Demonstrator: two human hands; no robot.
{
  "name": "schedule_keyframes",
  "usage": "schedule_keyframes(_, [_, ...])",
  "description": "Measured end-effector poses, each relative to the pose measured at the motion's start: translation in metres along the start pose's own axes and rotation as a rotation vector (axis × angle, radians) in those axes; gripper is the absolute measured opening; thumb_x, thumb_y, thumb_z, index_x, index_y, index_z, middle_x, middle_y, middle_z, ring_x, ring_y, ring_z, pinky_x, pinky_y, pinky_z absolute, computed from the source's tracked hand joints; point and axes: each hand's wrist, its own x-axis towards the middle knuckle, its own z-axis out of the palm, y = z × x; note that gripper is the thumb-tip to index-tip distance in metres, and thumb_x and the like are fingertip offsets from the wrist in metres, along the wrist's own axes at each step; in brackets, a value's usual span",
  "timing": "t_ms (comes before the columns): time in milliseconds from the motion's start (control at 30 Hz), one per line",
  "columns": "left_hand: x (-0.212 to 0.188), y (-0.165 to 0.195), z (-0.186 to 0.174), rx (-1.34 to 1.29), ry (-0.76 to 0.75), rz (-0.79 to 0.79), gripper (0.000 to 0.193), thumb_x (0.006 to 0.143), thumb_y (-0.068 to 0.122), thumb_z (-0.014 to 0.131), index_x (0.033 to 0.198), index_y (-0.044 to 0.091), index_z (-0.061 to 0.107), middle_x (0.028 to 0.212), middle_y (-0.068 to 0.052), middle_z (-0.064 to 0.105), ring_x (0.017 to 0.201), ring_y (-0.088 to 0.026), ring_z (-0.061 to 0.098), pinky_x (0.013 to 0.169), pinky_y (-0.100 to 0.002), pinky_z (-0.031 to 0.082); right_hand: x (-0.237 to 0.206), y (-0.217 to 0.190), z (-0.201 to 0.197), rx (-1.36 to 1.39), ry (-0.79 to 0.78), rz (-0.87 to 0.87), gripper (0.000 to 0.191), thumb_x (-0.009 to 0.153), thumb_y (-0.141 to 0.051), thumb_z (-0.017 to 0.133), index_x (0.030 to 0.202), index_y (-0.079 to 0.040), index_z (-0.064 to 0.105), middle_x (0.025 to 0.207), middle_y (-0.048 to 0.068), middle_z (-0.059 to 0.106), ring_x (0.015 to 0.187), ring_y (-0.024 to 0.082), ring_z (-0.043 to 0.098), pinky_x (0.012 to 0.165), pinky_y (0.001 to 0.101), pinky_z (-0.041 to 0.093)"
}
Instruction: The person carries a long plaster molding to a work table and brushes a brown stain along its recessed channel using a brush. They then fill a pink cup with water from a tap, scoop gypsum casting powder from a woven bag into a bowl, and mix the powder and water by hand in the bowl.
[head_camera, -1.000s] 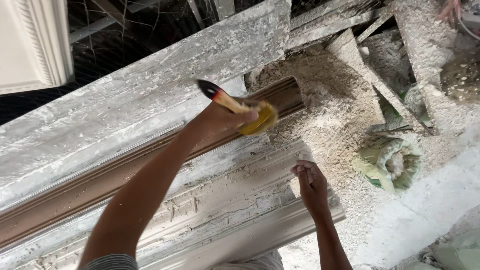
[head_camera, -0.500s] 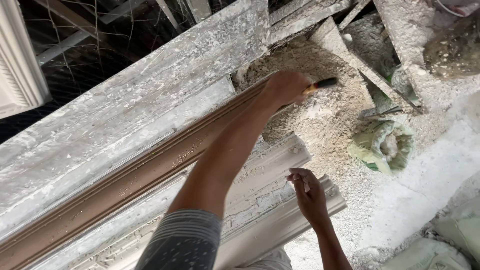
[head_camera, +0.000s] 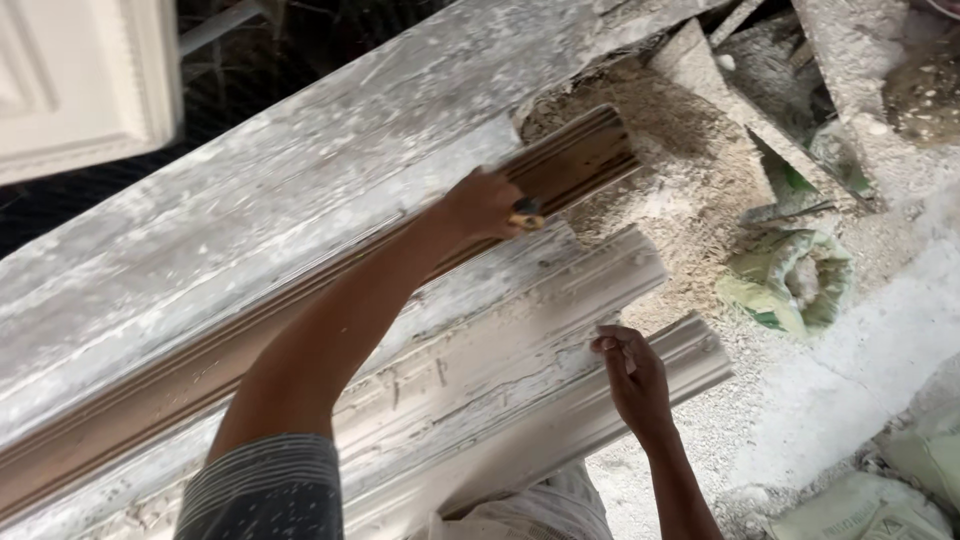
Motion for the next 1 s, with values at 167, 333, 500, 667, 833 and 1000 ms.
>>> schedule_keyframes(167, [-0.128, -0.03, 0.014, -0.073, -0.151, -0.195, 0.037, 0.078, 0.048, 0.079, 0.108, 0.027, 0.072, 0.107, -0.001, 0.071, 0.117, -0.029, 0.06, 0.109, -0.078, 0.024, -0.028, -0.028, 0.059, -0.052, -0.152, -0.011, 0.025, 0.104, -0.017, 0.052, 0.122, -0.004, 0.064, 0.101, 0.01, 0.076, 0.096, 0.018, 0.073, 0.083, 0.0319, 0.058])
schedule_keyframes(333, [-0.26, -0.059, 0.016, -0.115, -0.228, -0.383, 0.043, 0.079, 0.047, 0.081, 0.114, 0.024, 0.07, 0.118, -0.003, 0.068, 0.123, -0.03, 0.058, 0.114, -0.078, 0.015, -0.076, -0.054, 0.133, -0.101, -0.178, -0.067, 0.027, 0.103, -0.02, 0.055, 0.123, -0.005, 0.065, 0.101, 0.008, 0.077, 0.091, 0.014, 0.072, 0.075, 0.0277, 0.056])
schedule_keyframes(500, [-0.407, -0.082, 0.018, -0.168, -0.234, -0.443, 0.038, 0.082, 0.044, 0.08, 0.113, 0.026, 0.071, 0.115, -0.002, 0.071, 0.122, -0.031, 0.061, 0.115, -0.08, 0.013, -0.155, -0.055, 0.231, -0.049, -0.162, -0.128, 0.026, 0.105, -0.017, 0.055, 0.124, -0.003, 0.064, 0.102, 0.009, 0.075, 0.094, 0.011, 0.07, 0.076, 0.025, 0.053])
schedule_keyframes(667, [-0.566, -0.111, 0.017, -0.166, -0.263, -0.441, 0.028, 0.084, 0.043, 0.079, 0.106, 0.026, 0.074, 0.109, -0.002, 0.075, 0.118, -0.031, 0.065, 0.113, -0.082, 0.014, -0.27, -0.043, 0.371, 0.105, -0.035, -0.07, 0.025, 0.106, -0.014, 0.055, 0.125, -0.001, 0.062, 0.105, 0.009, 0.072, 0.1, 0.013, 0.069, 0.089, 0.0281, 0.056])
schedule_keyframes(833, [-0.72, -0.131, 0.013, -0.206, -0.257, -0.475, 0.027, 0.081, 0.042, 0.079, 0.102, 0.026, 0.075, 0.111, 0.0, 0.076, 0.121, -0.031, 0.064, 0.111, -0.086, 0.011, -0.366, -0.07, 0.485, 0.161, -0.125, -0.04, 0.027, 0.106, -0.014, 0.055, 0.127, -0.001, 0.062, 0.101, 0.009, 0.072, 0.099, 0.014, 0.069, 0.092, 0.0309, 0.055])
schedule_keyframes(1000, [-0.844, -0.156, 0.012, -0.212, -0.265, -0.512, 0.032, 0.081, 0.045, 0.083, 0.105, 0.025, 0.075, 0.116, -0.002, 0.074, 0.124, -0.032, 0.062, 0.111, -0.086, 0.009, -0.442, -0.106, 0.575, 0.08, -0.105, -0.11, 0.027, 0.106, -0.016, 0.054, 0.126, 0.0, 0.063, 0.102, 0.01, 0.073, 0.099, 0.016, 0.07, 0.092, 0.0314, 0.056])
